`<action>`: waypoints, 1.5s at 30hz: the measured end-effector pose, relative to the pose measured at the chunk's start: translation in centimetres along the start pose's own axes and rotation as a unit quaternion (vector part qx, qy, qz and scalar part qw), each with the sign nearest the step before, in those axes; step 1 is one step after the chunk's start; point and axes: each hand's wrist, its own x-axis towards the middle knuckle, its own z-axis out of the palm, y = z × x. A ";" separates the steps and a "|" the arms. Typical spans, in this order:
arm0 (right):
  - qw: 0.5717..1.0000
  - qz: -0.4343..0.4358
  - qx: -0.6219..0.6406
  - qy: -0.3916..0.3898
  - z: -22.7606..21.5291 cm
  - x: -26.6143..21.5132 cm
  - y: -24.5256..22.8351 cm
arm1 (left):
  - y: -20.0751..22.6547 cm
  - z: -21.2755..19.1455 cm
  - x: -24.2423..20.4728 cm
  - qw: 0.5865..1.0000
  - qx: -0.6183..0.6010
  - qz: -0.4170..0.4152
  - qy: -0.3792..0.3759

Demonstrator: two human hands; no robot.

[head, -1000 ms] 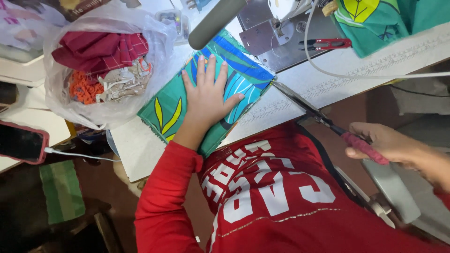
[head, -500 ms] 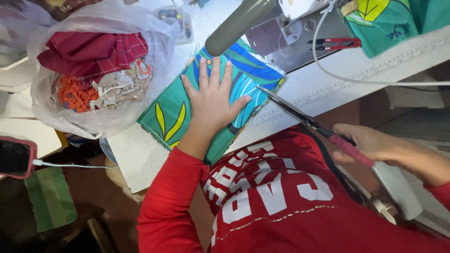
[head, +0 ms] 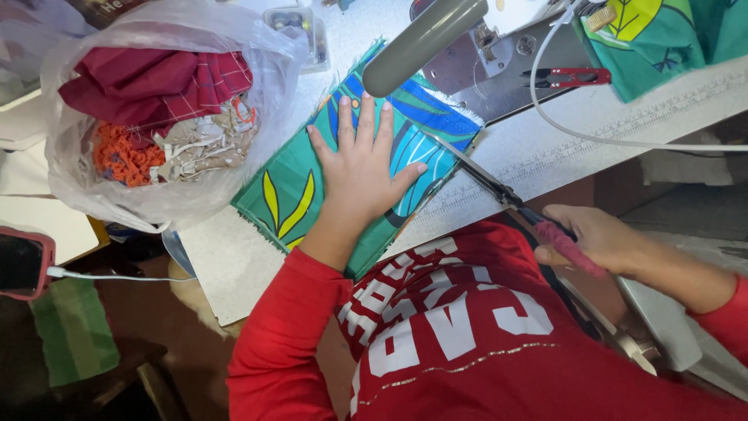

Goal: Cutting a piece of patterned fabric with scissors and organizing scraps into a plastic bag.

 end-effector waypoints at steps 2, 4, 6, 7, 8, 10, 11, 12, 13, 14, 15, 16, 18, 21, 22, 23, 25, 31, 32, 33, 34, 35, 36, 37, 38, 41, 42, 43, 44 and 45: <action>1.000 0.008 -0.017 0.009 0.1 0.0 -0.2 | 0.0 0.2 0.0 1.000 0.001 -0.001 0.006; 0.999 0.016 -0.033 0.017 0.3 0.1 0.0 | 0.0 0.2 -0.1 1.000 0.003 -0.002 0.011; 0.999 0.000 -0.015 0.030 0.3 0.1 0.4 | 0.0 0.2 0.0 1.000 0.005 -0.005 -0.001; 0.999 -0.001 -0.014 0.030 0.4 -0.1 0.0 | 0.0 0.2 0.0 1.000 0.005 -0.004 0.000; 0.999 0.009 -0.005 0.036 0.6 -0.3 -0.5 | 0.1 0.2 0.0 1.000 0.004 -0.006 0.001; 0.999 0.018 0.004 0.041 0.8 -0.5 -1.2 | 0.0 0.2 0.0 1.000 0.002 -0.008 0.002; 0.998 0.032 -0.003 0.047 0.8 -0.5 -1.3 | 0.1 0.1 0.0 1.000 0.006 -0.011 -0.005; 0.997 0.047 -0.010 0.053 0.9 -0.6 -1.5 | 0.1 0.0 0.0 1.000 0.011 -0.013 -0.013; 0.997 0.047 -0.009 0.054 0.8 -0.5 -1.5 | 0.1 0.0 0.1 1.000 0.011 -0.012 -0.013; 0.997 0.047 -0.008 0.056 0.7 -0.4 -1.6 | 0.1 -0.1 0.2 1.000 0.007 -0.016 -0.016; 0.997 0.048 -0.006 0.057 0.6 -0.3 -1.6 | 0.1 -0.1 0.2 1.000 0.002 -0.020 -0.019; 0.997 0.048 -0.006 0.058 0.6 -0.4 -1.6 | 0.1 -0.2 0.1 1.000 0.002 -0.020 -0.019; 0.998 0.030 0.012 0.052 0.4 -0.4 -1.5 | 0.1 -0.5 0.1 0.999 -0.008 -0.023 -0.027; 0.998 0.006 -0.014 0.056 0.2 -0.1 -0.9 | 0.2 0.0 0.0 0.999 0.007 -0.030 -0.010; 0.998 0.005 -0.014 0.057 0.2 -0.1 -0.9 | 0.1 0.1 -0.1 0.999 0.008 -0.030 -0.009; 0.998 0.000 -0.009 0.057 0.2 -0.1 -0.8 | 0.1 0.1 -0.1 0.999 0.003 -0.033 -0.007; 0.998 -0.005 -0.005 0.058 0.2 -0.2 -1.2 | 0.2 -0.1 -0.1 0.999 -0.001 -0.036 -0.005; 0.998 0.008 0.057 0.029 -0.2 -0.9 -4.3 | 0.1 -0.6 -0.1 0.998 -0.017 -0.046 -0.031; 0.998 0.052 0.031 0.019 -0.5 -1.1 -5.7 | 0.1 -0.6 -0.1 0.998 -0.017 -0.044 -0.030; 0.995 0.097 0.006 0.010 -0.7 -1.4 -7.1 | 0.1 -0.6 -0.1 0.999 -0.018 -0.041 -0.030; 0.995 0.097 0.006 0.010 -0.7 -1.4 -7.8 | 0.1 -0.4 -0.2 0.999 -0.018 -0.041 -0.029; 0.994 0.108 -0.001 0.002 -0.7 -1.4 -8.6 | 0.1 -0.1 -0.2 0.999 -0.015 -0.040 -0.012; 0.993 0.120 -0.007 -0.005 -0.7 -1.3 -9.4 | 0.1 0.1 -0.2 0.999 -0.012 -0.038 0.005; 0.993 0.119 -0.009 -0.006 -0.7 -0.8 -9.0 | 0.0 0.0 -0.2 0.999 -0.012 -0.040 0.006; 0.995 0.097 0.004 -0.007 -0.6 -0.3 -8.6 | 0.0 -0.1 -0.1 0.999 -0.017 -0.041 -0.005; 0.998 0.046 0.031 -0.013 -0.3 1.5 -5.3 | -0.1 0.1 -0.3 0.999 -0.013 -0.039 -0.007; 0.999 0.016 0.045 -0.016 -0.2 2.3 -3.9 | -0.1 0.1 -0.3 0.999 -0.003 -0.036 0.005; 0.999 0.018 0.045 -0.017 -0.4 2.5 -2.9 | -0.1 0.0 -0.3 0.999 -0.004 -0.036 0.004; 1.000 0.000 0.021 -0.020 -0.7 2.8 -1.9 | -0.1 0.0 -0.2 0.999 0.000 -0.036 0.000; 1.000 -0.018 -0.003 -0.022 -1.0 3.1 -0.9 | -0.1 -0.1 -0.2 0.999 0.005 -0.036 -0.004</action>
